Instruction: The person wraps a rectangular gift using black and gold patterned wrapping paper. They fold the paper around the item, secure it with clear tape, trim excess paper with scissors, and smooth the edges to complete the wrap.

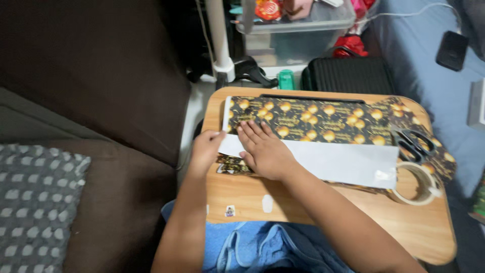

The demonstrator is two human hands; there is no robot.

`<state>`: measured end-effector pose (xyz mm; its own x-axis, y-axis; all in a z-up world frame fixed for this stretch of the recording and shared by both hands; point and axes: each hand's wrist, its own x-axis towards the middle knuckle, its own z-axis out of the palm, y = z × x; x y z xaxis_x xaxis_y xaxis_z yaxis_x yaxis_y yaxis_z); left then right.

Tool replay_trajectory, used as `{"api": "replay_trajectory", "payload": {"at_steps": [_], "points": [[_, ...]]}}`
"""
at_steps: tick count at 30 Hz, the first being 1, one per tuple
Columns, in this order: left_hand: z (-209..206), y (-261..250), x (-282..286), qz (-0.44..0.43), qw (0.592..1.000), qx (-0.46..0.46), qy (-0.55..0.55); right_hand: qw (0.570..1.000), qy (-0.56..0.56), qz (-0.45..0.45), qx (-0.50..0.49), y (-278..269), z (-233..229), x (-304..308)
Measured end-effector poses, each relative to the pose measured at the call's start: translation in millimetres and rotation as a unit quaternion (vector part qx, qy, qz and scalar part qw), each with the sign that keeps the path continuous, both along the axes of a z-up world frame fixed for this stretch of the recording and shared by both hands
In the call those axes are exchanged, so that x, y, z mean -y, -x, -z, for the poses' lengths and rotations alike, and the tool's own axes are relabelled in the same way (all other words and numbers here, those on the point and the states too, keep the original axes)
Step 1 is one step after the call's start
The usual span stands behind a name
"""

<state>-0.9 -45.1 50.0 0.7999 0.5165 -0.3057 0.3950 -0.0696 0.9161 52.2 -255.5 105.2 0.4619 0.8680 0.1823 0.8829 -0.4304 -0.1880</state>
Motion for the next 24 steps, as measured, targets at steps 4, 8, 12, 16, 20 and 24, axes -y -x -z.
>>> {"api": "replay_trajectory", "payload": {"at_steps": [4, 8, 12, 16, 20, 24], "points": [[44.0, -1.4, -13.4, -0.003, 0.992, 0.122, 0.028, 0.999, 0.013, 0.034, 0.012, -2.2, 4.2, 26.4], [62.2, 0.7, -16.9, -0.021, 0.99, 0.137, 0.016, 0.995, 0.033, 0.098, -0.01, -11.8, 4.9, 85.7], [58.6, 6.1, -13.9, -0.029, 0.987, 0.14, 0.069, 0.986, 0.049, 0.159, 0.01, -19.8, 1.4, 157.6], [50.0, 5.5, -11.0, -0.034, 0.993, 0.106, 0.049, 0.973, 0.059, 0.222, 0.032, -23.0, 0.3, 209.5], [33.5, 4.6, -4.4, -0.039, 0.992, 0.112, 0.042, 0.963, 0.039, 0.265, 0.037, -20.1, 2.5, 230.9], [-2.1, 11.2, 11.3, -0.054, 0.995, -0.005, -0.08, 0.955, 0.067, 0.281, 0.065, -18.1, 7.0, 231.8]]}}
